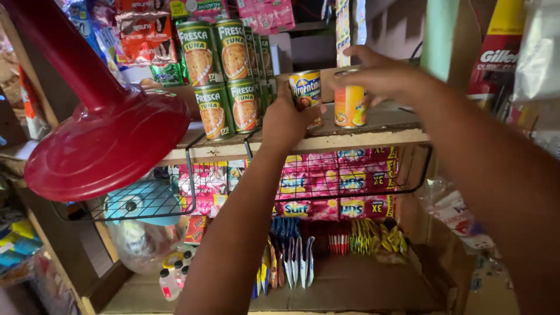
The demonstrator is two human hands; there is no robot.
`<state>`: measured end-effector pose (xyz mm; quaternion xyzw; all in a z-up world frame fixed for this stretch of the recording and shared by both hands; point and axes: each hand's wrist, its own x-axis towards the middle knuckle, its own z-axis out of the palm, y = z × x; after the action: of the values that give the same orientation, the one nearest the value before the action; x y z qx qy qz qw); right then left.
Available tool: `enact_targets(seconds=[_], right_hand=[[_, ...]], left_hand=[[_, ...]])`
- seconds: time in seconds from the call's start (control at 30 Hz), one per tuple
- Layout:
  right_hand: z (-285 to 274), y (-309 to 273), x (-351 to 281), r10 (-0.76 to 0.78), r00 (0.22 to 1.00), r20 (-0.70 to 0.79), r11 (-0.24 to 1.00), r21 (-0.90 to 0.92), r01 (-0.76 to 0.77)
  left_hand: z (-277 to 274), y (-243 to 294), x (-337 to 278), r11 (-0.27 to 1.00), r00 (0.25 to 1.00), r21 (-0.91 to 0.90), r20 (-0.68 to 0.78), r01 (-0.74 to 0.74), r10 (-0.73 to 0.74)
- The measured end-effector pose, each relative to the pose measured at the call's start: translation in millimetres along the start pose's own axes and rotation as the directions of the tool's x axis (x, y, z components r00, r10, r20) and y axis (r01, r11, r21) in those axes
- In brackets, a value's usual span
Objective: Stocking canned goods from a cardboard box onto grocery store shelves.
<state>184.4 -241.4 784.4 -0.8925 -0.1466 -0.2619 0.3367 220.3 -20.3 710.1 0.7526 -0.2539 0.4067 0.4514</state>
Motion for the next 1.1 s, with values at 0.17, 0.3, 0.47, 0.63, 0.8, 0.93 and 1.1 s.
enact_targets(seconds=[0.17, 0.3, 0.47, 0.63, 0.8, 0.93, 1.1], right_hand=[[-24, 11, -21, -0.068, 0.947, 0.313, 0.929, 0.365, -0.054], [-7, 50, -15, -0.091, 0.959, 0.269, 0.936, 0.353, -0.010], [9, 68, -10, -0.191, 0.924, 0.332, 0.895, 0.445, 0.025], [2, 43, 0, 0.123, 0.990, -0.068, 0.843, 0.534, -0.068], [14, 16, 22, 0.062, 0.995, -0.084, 0.771, 0.637, 0.006], [45, 0, 42, -0.117, 0.977, -0.178, 0.801, 0.564, 0.199], [60, -16, 54, -0.279, 0.935, -0.217, 0.820, 0.454, 0.350]], left_hand=[[-2, -7, 6, 1.000, 0.999, 0.022, 0.029, -0.023, 0.022], [1, -30, 17, 0.952, 0.962, -0.305, 0.268, 0.030, 0.056], [-6, -17, 13, 0.958, 0.947, -0.260, 0.319, 0.117, -0.029], [-4, -17, 13, 0.993, 0.979, 0.110, 0.194, 0.038, -0.059], [-5, -16, 14, 0.977, 0.988, 0.207, 0.155, -0.055, 0.023], [-1, -17, 14, 0.975, 0.983, 0.222, 0.184, -0.018, -0.024], [2, -20, 12, 0.967, 0.987, 0.249, 0.160, -0.050, 0.010]])
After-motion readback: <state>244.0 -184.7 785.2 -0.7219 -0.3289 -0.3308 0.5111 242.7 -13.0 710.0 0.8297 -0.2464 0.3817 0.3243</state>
